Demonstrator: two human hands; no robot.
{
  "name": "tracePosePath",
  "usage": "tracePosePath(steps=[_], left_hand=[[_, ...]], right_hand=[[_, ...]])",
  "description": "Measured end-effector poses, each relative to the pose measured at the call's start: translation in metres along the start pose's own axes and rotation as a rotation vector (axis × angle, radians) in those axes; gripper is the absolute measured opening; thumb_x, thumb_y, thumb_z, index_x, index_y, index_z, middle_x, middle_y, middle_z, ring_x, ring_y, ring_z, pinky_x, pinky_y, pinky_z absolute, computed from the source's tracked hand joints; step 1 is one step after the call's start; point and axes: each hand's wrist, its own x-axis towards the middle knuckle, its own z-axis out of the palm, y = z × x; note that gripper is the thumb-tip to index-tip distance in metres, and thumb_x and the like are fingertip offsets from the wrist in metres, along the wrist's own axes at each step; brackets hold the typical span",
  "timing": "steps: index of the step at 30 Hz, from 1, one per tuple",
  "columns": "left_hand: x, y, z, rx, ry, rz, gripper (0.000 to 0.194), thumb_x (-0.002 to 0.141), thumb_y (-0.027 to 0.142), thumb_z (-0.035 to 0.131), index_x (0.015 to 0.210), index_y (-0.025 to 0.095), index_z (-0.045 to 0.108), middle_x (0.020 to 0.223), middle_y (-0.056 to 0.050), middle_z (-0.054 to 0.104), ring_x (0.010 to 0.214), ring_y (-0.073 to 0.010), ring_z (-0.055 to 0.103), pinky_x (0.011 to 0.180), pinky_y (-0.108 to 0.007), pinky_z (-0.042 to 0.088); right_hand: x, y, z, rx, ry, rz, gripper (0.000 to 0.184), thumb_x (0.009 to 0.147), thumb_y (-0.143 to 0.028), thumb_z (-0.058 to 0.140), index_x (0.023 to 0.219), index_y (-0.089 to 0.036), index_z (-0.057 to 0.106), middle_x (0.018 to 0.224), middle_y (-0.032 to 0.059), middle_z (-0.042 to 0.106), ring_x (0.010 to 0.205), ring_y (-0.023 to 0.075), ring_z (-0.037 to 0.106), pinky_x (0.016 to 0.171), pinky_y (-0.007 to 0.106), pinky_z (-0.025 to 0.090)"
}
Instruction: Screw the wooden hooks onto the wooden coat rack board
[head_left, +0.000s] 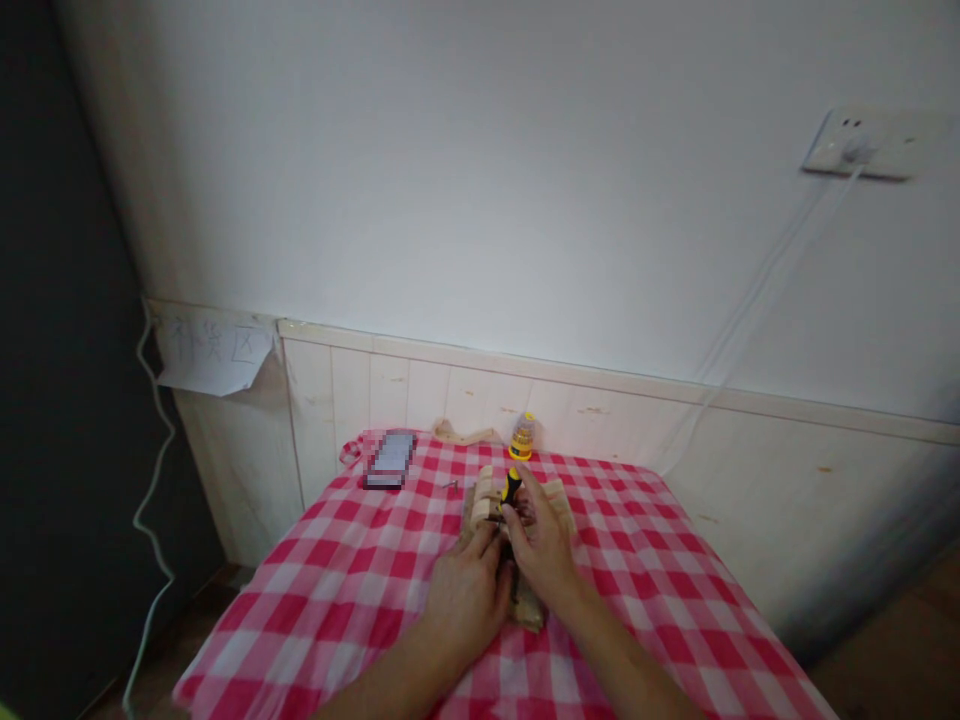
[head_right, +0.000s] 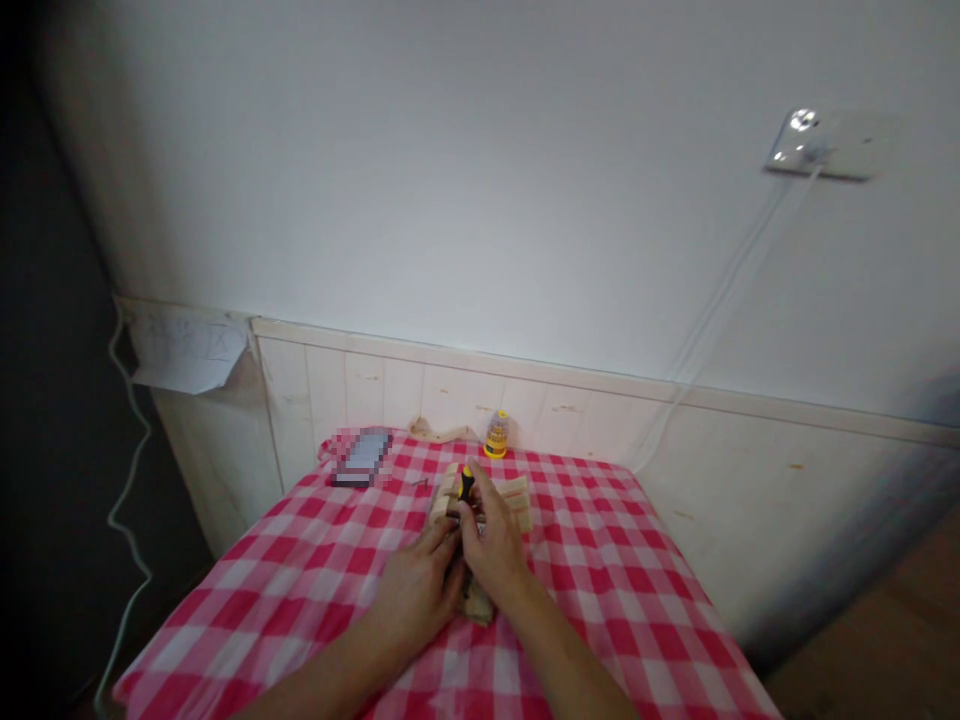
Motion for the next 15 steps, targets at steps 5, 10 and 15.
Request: tracePosePath(steps=[5, 10, 15], left_hand=[[0.0002, 0.0008, -0.0021, -0.022, -0.029, -0.032, 0.039, 0.097, 0.019, 0.048, 0.132, 0.019, 0.064, 0.136, -0.012, 0.068, 0.113, -0.0273, 0.073, 0.095, -0.042, 0.064], [0.0011, 0.0049, -0.0078, -0.026, -0.049, -0.077, 0.038, 0.096, 0.019, 0.048, 0.13, 0.019, 0.066, 0.14, -0.011, 0.067, 0.114, -0.0277, 0.073, 0.093, -0.043, 0.065], [0.0011, 0.0048, -0.0065, -0.059, -0.015, -0.07, 0.041, 0.095, 0.017, 0.048, 0.133, 0.018, 0.064, 0.142, -0.012, 0.066, 0.12, -0.0272, 0.071, 0.098, -0.043, 0.063]], right_hand=[[0.0014, -0.0007, -0.0005, -0.013, -0.003, -0.021, 0.054, 0.096, -0.023, 0.059, 0.15, -0.028, 0.056, 0.13, 0.0095, 0.074, 0.115, 0.0274, 0.073, 0.1, 0.044, 0.061], [0.0013, -0.0002, -0.0013, -0.028, 0.014, -0.013, 0.054, 0.096, -0.023, 0.06, 0.15, -0.027, 0.055, 0.132, 0.0108, 0.073, 0.114, 0.0275, 0.074, 0.1, 0.045, 0.061], [-0.0004, 0.0008, -0.0005, -0.017, 0.02, -0.038, 0.051, 0.097, -0.024, 0.061, 0.148, -0.027, 0.057, 0.126, 0.0112, 0.076, 0.114, 0.0286, 0.074, 0.101, 0.048, 0.061]])
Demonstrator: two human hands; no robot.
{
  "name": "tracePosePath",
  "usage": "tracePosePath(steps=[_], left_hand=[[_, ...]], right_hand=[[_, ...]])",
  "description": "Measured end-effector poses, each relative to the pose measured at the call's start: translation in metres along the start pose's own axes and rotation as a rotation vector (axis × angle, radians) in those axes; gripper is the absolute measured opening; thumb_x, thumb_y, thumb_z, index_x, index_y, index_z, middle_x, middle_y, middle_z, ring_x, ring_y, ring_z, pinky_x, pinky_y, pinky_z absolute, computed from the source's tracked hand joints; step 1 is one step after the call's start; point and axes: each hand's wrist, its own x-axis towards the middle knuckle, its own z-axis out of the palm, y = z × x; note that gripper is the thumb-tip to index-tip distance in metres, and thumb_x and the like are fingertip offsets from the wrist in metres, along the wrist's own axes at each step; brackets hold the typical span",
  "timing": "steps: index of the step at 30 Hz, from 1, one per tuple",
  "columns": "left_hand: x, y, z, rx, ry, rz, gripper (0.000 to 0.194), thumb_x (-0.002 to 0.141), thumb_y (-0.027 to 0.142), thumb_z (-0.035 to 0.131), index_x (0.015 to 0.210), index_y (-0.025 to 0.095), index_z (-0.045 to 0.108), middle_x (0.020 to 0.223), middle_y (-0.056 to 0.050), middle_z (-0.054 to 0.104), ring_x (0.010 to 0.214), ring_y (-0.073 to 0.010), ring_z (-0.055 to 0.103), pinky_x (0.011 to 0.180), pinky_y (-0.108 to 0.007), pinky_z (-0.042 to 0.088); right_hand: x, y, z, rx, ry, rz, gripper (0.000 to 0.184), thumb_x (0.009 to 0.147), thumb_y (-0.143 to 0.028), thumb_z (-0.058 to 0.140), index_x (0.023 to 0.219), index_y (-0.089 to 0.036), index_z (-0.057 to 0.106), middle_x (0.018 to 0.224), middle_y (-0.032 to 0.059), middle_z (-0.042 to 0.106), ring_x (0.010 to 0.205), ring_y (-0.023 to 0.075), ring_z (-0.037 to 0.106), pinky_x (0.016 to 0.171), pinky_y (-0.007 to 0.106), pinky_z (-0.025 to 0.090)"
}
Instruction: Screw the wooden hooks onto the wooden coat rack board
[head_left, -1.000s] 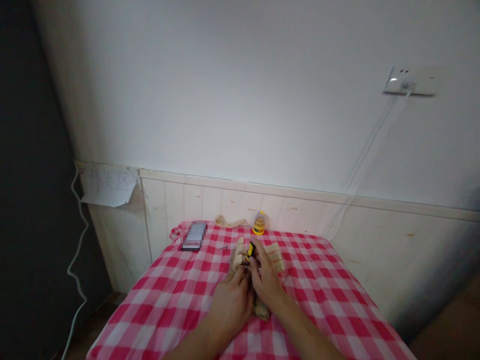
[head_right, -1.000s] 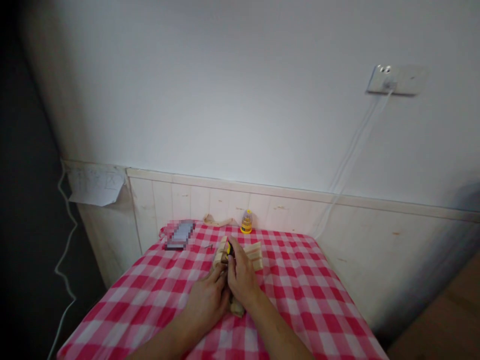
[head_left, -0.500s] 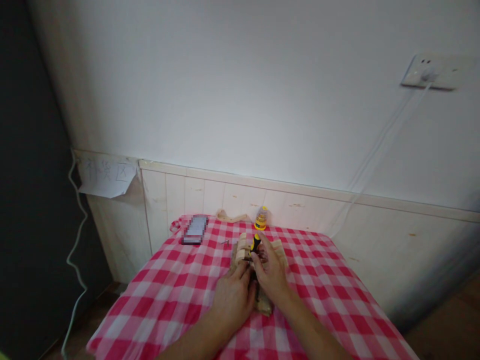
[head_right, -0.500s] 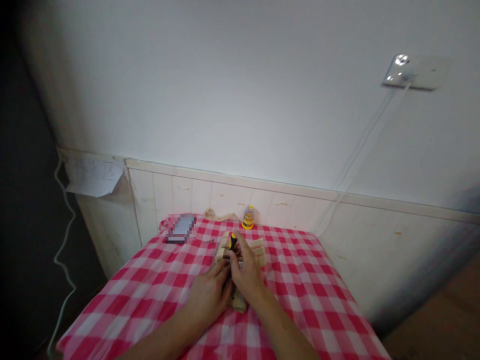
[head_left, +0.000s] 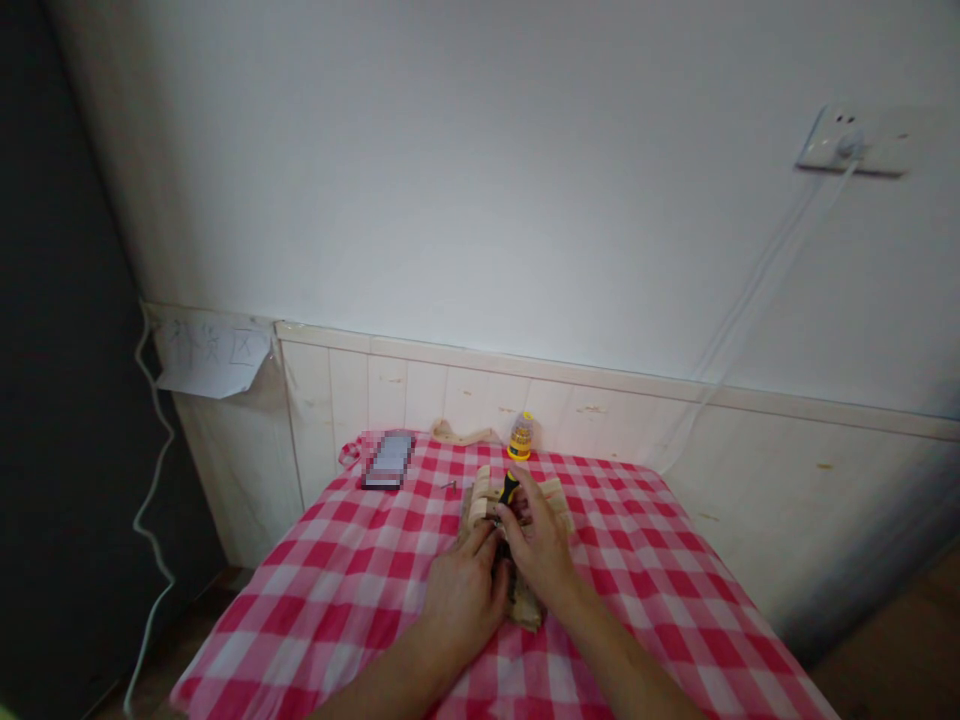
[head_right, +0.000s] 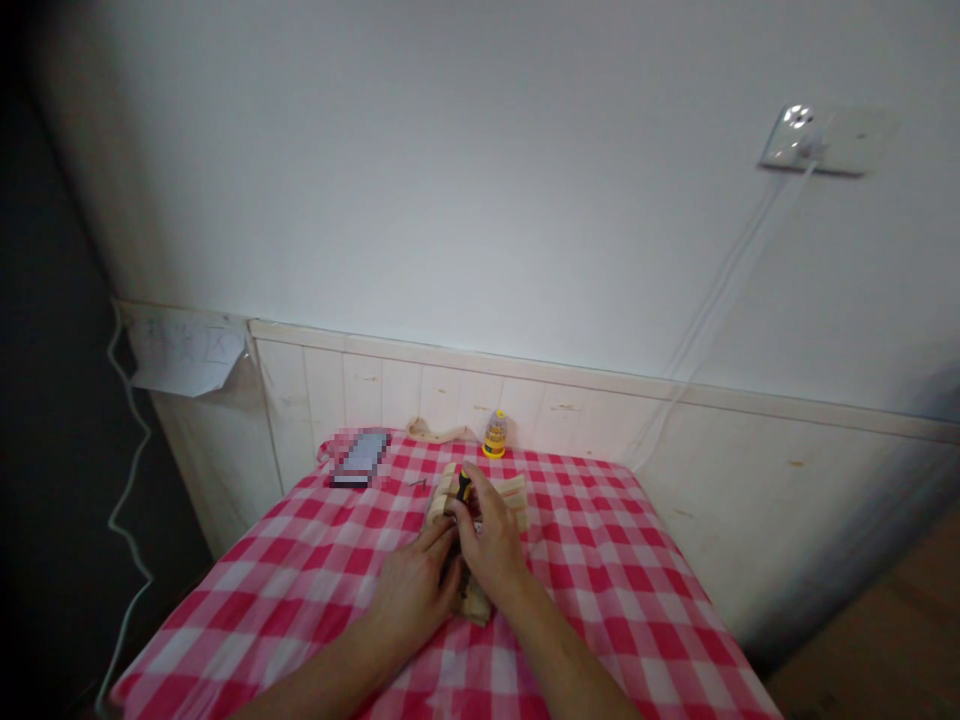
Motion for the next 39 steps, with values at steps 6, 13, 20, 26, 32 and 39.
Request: tracePosePath(steps=[6, 13, 20, 26, 32, 39], left_hand=[[0.0001, -0.0026, 0.0043, 0.007, 0.021, 0.006, 0.043, 0.094, 0.017, 0.048, 0.136, 0.018, 0.061, 0.142, -0.012, 0.066, 0.121, -0.0282, 0.07, 0.1, -0.044, 0.062], [0.0017, -0.0045, 0.0036, -0.025, -0.007, 0.015, 0.038, 0.094, 0.019, 0.05, 0.129, 0.021, 0.065, 0.138, -0.01, 0.068, 0.114, -0.0271, 0.072, 0.097, -0.044, 0.063], [0.0015, -0.0034, 0.0012, -0.014, -0.014, 0.008, 0.038, 0.094, 0.018, 0.05, 0.129, 0.019, 0.065, 0.134, -0.01, 0.069, 0.116, -0.0269, 0.071, 0.1, -0.044, 0.062], [0.0017, -0.0032, 0.0011, 0.007, -0.026, -0.005, 0.036, 0.095, 0.019, 0.05, 0.127, 0.02, 0.065, 0.135, -0.01, 0.069, 0.113, -0.0266, 0.072, 0.097, -0.043, 0.063], [0.0013, -0.0011, 0.0003, 0.007, -0.013, -0.003, 0.036, 0.093, 0.017, 0.05, 0.126, 0.02, 0.065, 0.137, -0.01, 0.068, 0.116, -0.0272, 0.071, 0.099, -0.044, 0.062], [0.0012, -0.001, -0.0007, 0.004, -0.012, 0.002, 0.037, 0.094, 0.017, 0.05, 0.128, 0.02, 0.064, 0.137, -0.01, 0.068, 0.116, -0.0267, 0.071, 0.099, -0.043, 0.062]], right_hand=[[-0.0006, 0.0002, 0.0004, 0.0, -0.024, -0.002, 0.052, 0.099, -0.027, 0.06, 0.15, -0.029, 0.055, 0.119, 0.0097, 0.078, 0.105, 0.0275, 0.077, 0.093, 0.046, 0.064], [-0.0028, -0.0014, -0.0003, 0.002, -0.044, -0.03, 0.052, 0.102, -0.023, 0.051, 0.154, -0.026, 0.05, 0.142, 0.0116, 0.068, 0.124, 0.0272, 0.07, 0.103, 0.044, 0.06], [-0.0016, 0.0001, 0.0007, 0.071, -0.015, 0.006, 0.051, 0.101, -0.021, 0.051, 0.152, -0.026, 0.051, 0.141, 0.0114, 0.068, 0.119, 0.0252, 0.072, 0.1, 0.041, 0.062], [0.0001, 0.0003, 0.0007, 0.09, -0.025, 0.031, 0.049, 0.101, -0.024, 0.054, 0.15, -0.025, 0.054, 0.14, 0.0118, 0.069, 0.116, 0.0252, 0.073, 0.093, 0.037, 0.065], [0.0011, -0.0004, 0.0002, 0.094, -0.023, 0.04, 0.048, 0.1, -0.023, 0.055, 0.148, -0.024, 0.056, 0.14, 0.0118, 0.069, 0.119, 0.0255, 0.072, 0.094, 0.038, 0.065], [0.0017, -0.0008, -0.0001, 0.079, -0.016, 0.071, 0.048, 0.098, -0.024, 0.059, 0.146, -0.025, 0.058, 0.136, 0.0112, 0.071, 0.114, 0.0258, 0.074, 0.096, 0.041, 0.064]])
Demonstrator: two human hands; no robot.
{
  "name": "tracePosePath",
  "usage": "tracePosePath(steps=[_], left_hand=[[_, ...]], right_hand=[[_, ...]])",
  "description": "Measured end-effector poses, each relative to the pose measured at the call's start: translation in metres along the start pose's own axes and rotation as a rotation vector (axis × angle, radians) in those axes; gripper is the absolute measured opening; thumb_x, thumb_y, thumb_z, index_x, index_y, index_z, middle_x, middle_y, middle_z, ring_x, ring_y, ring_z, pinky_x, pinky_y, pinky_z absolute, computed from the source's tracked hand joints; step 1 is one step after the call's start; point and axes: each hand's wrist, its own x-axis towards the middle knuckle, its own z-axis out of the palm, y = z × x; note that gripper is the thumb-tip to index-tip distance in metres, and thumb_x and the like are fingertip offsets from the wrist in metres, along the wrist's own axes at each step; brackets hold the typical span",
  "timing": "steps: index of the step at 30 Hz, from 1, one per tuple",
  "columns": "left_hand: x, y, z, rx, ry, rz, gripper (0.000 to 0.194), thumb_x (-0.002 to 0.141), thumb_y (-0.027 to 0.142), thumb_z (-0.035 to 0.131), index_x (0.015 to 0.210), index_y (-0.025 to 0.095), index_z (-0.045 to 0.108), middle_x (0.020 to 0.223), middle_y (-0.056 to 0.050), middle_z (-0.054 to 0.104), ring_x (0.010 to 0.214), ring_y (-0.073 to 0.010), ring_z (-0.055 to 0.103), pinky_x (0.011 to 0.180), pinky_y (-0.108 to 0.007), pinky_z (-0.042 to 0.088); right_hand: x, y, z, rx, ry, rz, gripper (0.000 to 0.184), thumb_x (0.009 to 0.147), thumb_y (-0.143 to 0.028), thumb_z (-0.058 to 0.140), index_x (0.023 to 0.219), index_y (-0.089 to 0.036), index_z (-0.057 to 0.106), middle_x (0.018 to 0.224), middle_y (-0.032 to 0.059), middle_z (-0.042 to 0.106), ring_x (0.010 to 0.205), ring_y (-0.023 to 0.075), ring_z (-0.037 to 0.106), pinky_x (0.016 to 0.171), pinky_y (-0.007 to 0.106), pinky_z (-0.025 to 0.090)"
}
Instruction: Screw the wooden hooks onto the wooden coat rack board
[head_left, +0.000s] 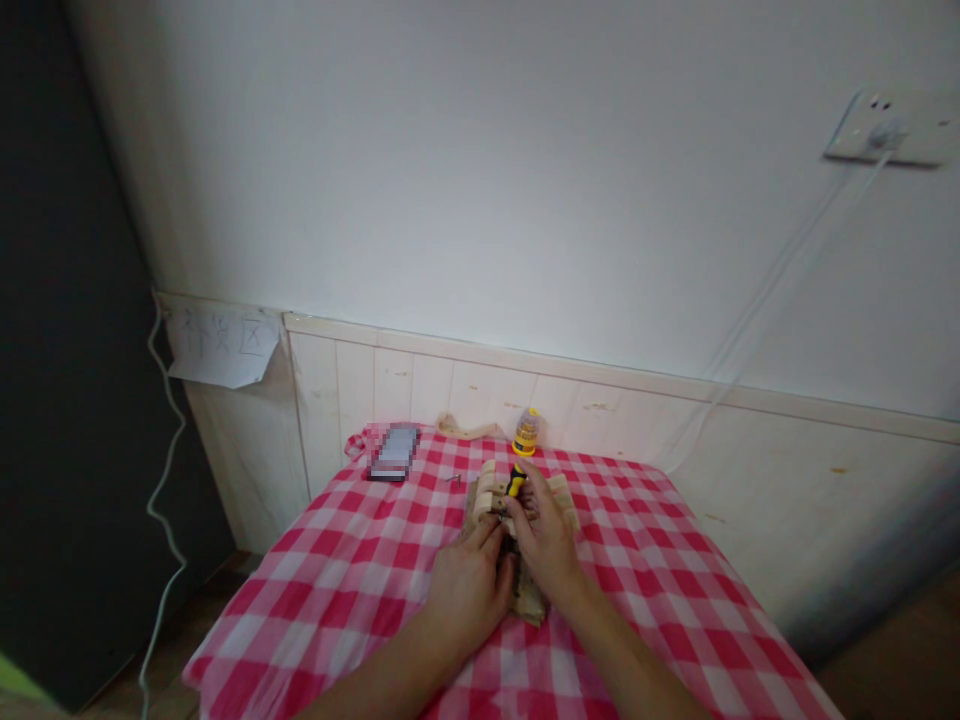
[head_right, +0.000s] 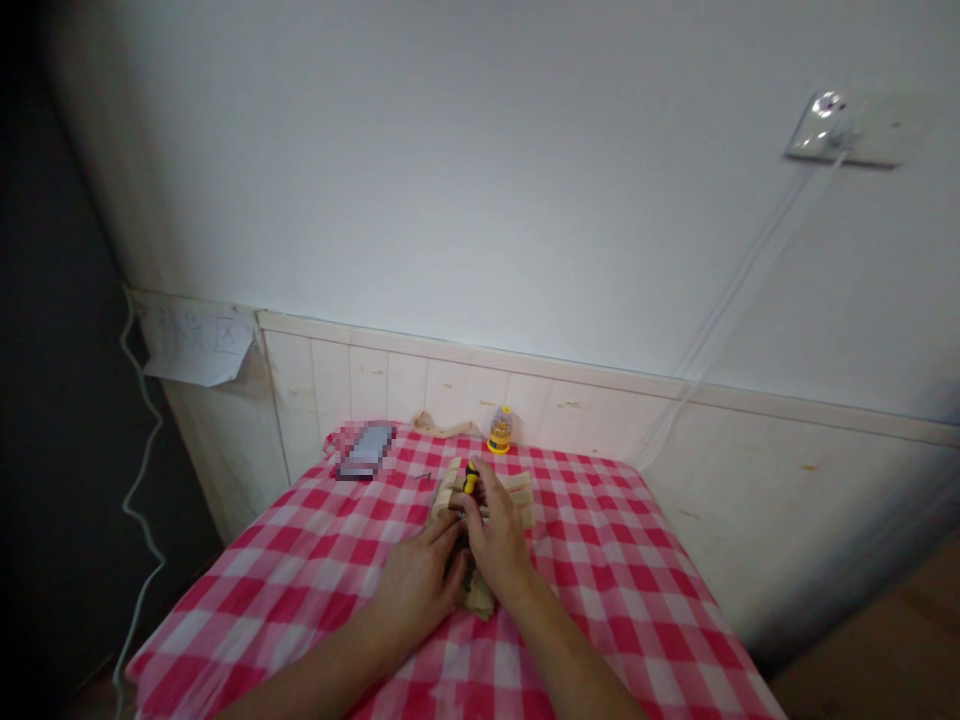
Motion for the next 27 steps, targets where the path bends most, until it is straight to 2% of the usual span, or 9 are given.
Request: tracePosePath(steps=[10, 17, 27], left_hand=[[0.0, -0.0025, 0.003, -0.003, -0.005, -0.001, 0.038, 0.093, 0.018, 0.05, 0.129, 0.02, 0.064, 0.138, -0.011, 0.067, 0.117, -0.0273, 0.071, 0.099, -0.044, 0.062], [0.0003, -0.0027, 0.0021, -0.021, 0.001, 0.016, 0.04, 0.095, 0.02, 0.05, 0.134, 0.021, 0.063, 0.138, -0.01, 0.067, 0.119, -0.0269, 0.07, 0.1, -0.042, 0.062], [0.0002, -0.0029, 0.0013, -0.022, 0.001, 0.011, 0.037, 0.094, 0.019, 0.05, 0.128, 0.023, 0.066, 0.138, -0.009, 0.067, 0.115, -0.0271, 0.072, 0.097, -0.043, 0.063]], right_hand=[[-0.0003, -0.0007, 0.0, -0.006, 0.002, -0.016, 0.046, 0.099, -0.025, 0.06, 0.145, -0.023, 0.058, 0.132, 0.0121, 0.073, 0.111, 0.0256, 0.075, 0.096, 0.041, 0.064], [-0.0052, -0.0011, 0.0022, -0.021, -0.028, -0.057, 0.051, 0.101, -0.023, 0.051, 0.152, -0.024, 0.051, 0.141, 0.0142, 0.068, 0.12, 0.0267, 0.073, 0.101, 0.045, 0.062], [-0.0035, -0.0007, 0.0024, 0.033, -0.029, -0.012, 0.05, 0.1, -0.021, 0.052, 0.15, -0.024, 0.053, 0.14, 0.0118, 0.068, 0.121, 0.0258, 0.071, 0.103, 0.044, 0.06]])
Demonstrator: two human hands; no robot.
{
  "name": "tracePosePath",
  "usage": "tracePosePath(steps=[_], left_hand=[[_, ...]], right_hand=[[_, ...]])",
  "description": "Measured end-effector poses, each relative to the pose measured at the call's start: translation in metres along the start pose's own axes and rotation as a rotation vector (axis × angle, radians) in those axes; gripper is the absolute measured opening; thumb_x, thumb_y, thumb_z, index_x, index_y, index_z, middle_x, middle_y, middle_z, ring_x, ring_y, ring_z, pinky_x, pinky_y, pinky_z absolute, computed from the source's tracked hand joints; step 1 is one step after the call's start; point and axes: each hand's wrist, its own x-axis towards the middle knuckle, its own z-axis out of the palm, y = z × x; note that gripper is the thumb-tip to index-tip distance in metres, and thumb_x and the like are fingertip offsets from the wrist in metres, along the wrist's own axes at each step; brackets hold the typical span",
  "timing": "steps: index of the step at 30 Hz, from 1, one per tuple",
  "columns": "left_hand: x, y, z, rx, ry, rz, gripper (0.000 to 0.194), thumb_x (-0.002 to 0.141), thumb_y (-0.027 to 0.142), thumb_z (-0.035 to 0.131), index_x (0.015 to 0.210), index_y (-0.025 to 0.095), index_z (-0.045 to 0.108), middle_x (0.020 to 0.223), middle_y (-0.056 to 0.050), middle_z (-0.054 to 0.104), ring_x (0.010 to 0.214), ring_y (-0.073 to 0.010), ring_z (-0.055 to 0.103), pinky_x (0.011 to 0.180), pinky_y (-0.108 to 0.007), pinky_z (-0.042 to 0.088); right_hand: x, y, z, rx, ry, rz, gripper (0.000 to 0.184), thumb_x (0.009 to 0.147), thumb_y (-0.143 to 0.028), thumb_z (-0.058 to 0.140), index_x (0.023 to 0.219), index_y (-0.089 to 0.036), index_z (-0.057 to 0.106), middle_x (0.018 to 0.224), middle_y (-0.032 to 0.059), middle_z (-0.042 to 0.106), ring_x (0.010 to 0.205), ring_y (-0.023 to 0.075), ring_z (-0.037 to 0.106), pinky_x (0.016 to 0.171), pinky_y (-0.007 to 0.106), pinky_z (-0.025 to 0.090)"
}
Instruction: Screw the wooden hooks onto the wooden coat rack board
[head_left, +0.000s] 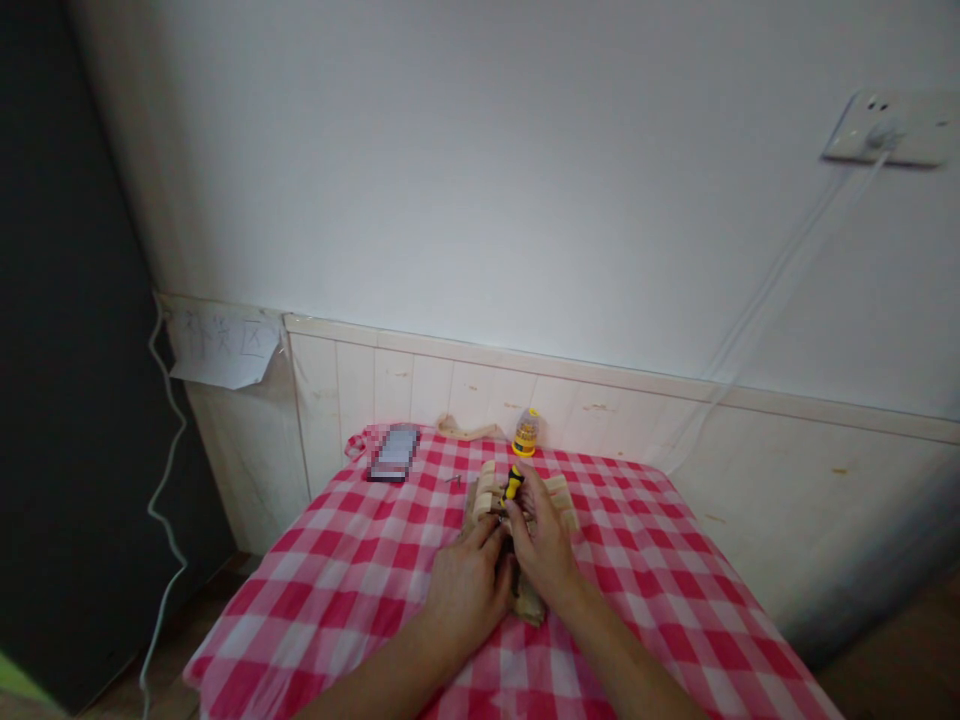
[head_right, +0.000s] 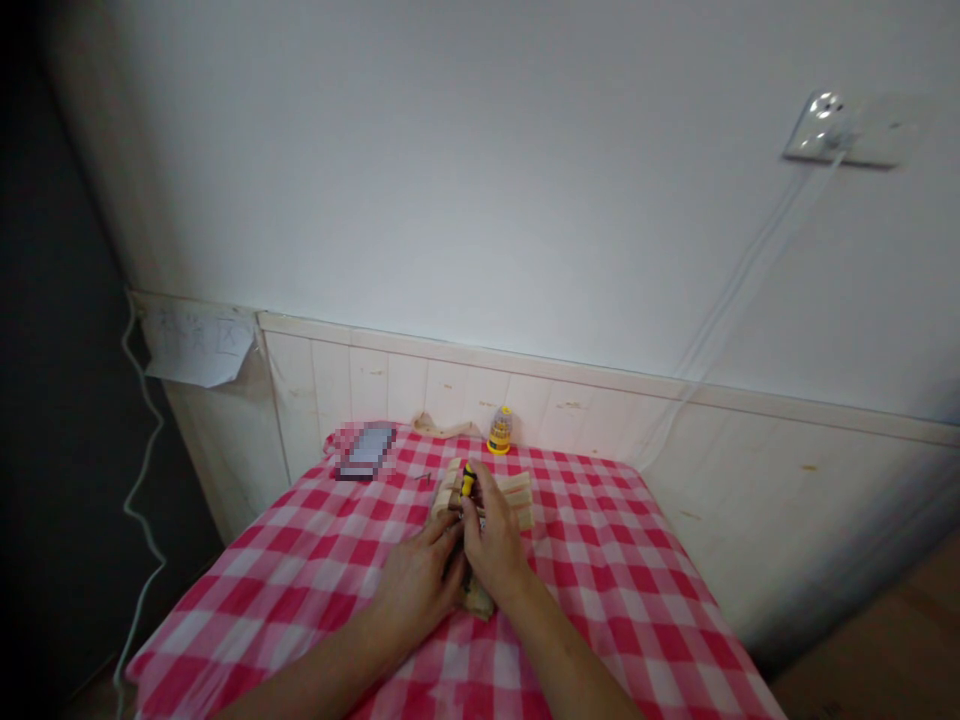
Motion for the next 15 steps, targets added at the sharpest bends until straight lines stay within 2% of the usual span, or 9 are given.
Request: tracePosePath(steps=[15], left_hand=[[-0.0008, -0.0007, 0.0015, 0.013, 0.014, 0.009, 0.039, 0.093, 0.018, 0.05, 0.129, 0.021, 0.065, 0.138, -0.011, 0.067, 0.114, -0.0274, 0.072, 0.094, -0.043, 0.064]], right_hand=[[0.001, 0.0004, 0.001, 0.019, 0.016, -0.004, 0.048, 0.1, -0.024, 0.057, 0.147, -0.025, 0.055, 0.139, 0.0117, 0.069, 0.118, 0.0253, 0.072, 0.1, 0.041, 0.062]])
